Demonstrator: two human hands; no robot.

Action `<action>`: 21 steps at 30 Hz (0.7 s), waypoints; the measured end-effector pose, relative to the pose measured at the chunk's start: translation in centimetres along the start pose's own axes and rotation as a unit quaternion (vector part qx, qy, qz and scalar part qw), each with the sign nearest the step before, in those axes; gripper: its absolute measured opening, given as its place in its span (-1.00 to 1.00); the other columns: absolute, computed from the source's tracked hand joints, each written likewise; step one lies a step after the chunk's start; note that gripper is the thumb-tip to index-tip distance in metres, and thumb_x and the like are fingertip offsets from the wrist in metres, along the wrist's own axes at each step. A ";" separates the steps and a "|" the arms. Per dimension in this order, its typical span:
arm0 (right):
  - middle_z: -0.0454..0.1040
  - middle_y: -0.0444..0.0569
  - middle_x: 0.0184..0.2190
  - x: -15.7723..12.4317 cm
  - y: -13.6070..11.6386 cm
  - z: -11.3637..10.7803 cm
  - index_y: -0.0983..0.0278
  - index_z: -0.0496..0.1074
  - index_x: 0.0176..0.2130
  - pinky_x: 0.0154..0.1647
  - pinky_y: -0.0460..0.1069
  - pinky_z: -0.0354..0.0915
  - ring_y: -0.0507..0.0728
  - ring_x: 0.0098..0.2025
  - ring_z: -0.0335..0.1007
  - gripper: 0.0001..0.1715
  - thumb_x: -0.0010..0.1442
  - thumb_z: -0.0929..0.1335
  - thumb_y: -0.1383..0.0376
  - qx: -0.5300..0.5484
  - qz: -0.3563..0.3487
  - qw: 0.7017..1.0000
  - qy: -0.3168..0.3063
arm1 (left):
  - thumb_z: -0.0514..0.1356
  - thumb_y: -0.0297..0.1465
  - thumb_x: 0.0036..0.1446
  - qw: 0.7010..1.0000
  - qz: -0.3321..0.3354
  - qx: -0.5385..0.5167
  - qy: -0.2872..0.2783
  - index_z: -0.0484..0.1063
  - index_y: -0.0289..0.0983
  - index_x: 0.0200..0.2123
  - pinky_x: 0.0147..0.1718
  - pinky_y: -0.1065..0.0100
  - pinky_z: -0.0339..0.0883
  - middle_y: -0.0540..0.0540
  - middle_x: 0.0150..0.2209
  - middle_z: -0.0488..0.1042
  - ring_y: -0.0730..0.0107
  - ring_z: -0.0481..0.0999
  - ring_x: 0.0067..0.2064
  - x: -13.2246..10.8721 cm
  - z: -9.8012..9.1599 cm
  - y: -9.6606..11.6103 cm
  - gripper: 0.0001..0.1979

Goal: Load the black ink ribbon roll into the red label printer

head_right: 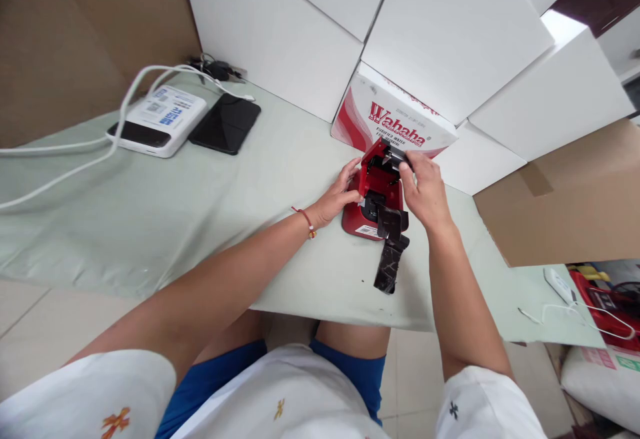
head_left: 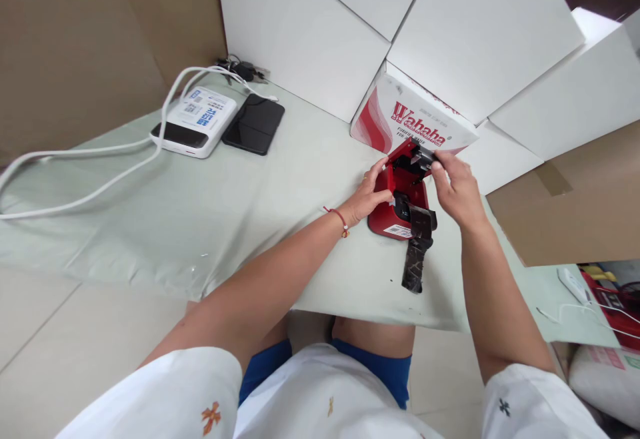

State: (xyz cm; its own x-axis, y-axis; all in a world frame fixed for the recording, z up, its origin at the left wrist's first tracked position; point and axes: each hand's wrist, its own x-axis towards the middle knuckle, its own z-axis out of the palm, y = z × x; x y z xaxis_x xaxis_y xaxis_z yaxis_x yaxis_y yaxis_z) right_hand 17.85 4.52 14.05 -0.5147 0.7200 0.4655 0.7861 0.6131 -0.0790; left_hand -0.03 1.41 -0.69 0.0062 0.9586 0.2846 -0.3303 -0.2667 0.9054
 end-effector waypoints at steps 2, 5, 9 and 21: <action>0.49 0.15 0.17 -1.7 0.1 0.4 0.19 0.49 0.18 0.31 0.26 0.23 0.29 0.25 0.35 -0.42 0.48 0.15 -0.01 0.029 0.019 0.999 0.009 | 0.24 -0.34 0.03 1.000 0.000 0.001 -0.003 -0.03 0.03 0.47 0.47 -0.11 -0.13 -0.07 0.45 0.11 -0.03 -0.03 0.51 0.0 -0.1 0.0 -0.05; 0.52 0.12 0.03 -4.2 -0.5 0.3 0.18 0.57 0.08 0.23 0.19 0.31 0.25 0.14 0.41 -0.44 0.48 0.15 0.00 0.074 0.051 0.995 0.049 | 0.23 -0.32 0.08 1.000 0.010 0.011 -0.004 -0.02 0.05 0.47 0.47 -0.10 -0.18 -0.05 0.45 0.09 0.01 -0.05 0.51 0.0 -0.1 0.0 -0.10; 0.43 0.14 0.02 -5.2 -1.0 0.7 0.20 0.50 0.19 0.21 0.19 0.31 0.25 0.12 0.38 -0.42 0.46 0.18 0.00 0.095 0.076 0.991 0.054 | 0.22 -0.33 0.09 0.997 0.040 0.063 0.005 0.03 0.05 0.45 0.48 -0.08 -0.24 -0.03 0.46 0.07 0.03 -0.08 0.51 0.0 -0.2 0.2 -0.14; 0.57 0.07 -0.19 -3.0 -1.0 -0.4 0.18 0.63 -0.31 0.07 0.16 0.35 0.25 -0.06 0.47 -0.32 0.42 0.17 -0.14 0.064 0.118 0.991 -0.004 | 0.12 -0.33 0.16 0.991 0.056 0.117 -0.007 0.20 -0.03 0.39 0.49 0.01 -0.21 -0.07 0.44 0.07 0.12 -0.07 0.51 -0.7 -0.1 1.8 -0.30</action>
State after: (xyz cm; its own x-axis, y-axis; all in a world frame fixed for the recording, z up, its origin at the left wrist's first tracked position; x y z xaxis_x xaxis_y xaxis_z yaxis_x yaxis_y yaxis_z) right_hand 18.74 1.64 13.09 -0.3242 0.8507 0.4137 0.8355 0.4626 -0.2966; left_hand -0.72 0.31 0.70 -0.0047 0.9209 0.3898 -0.1008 -0.3882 0.9160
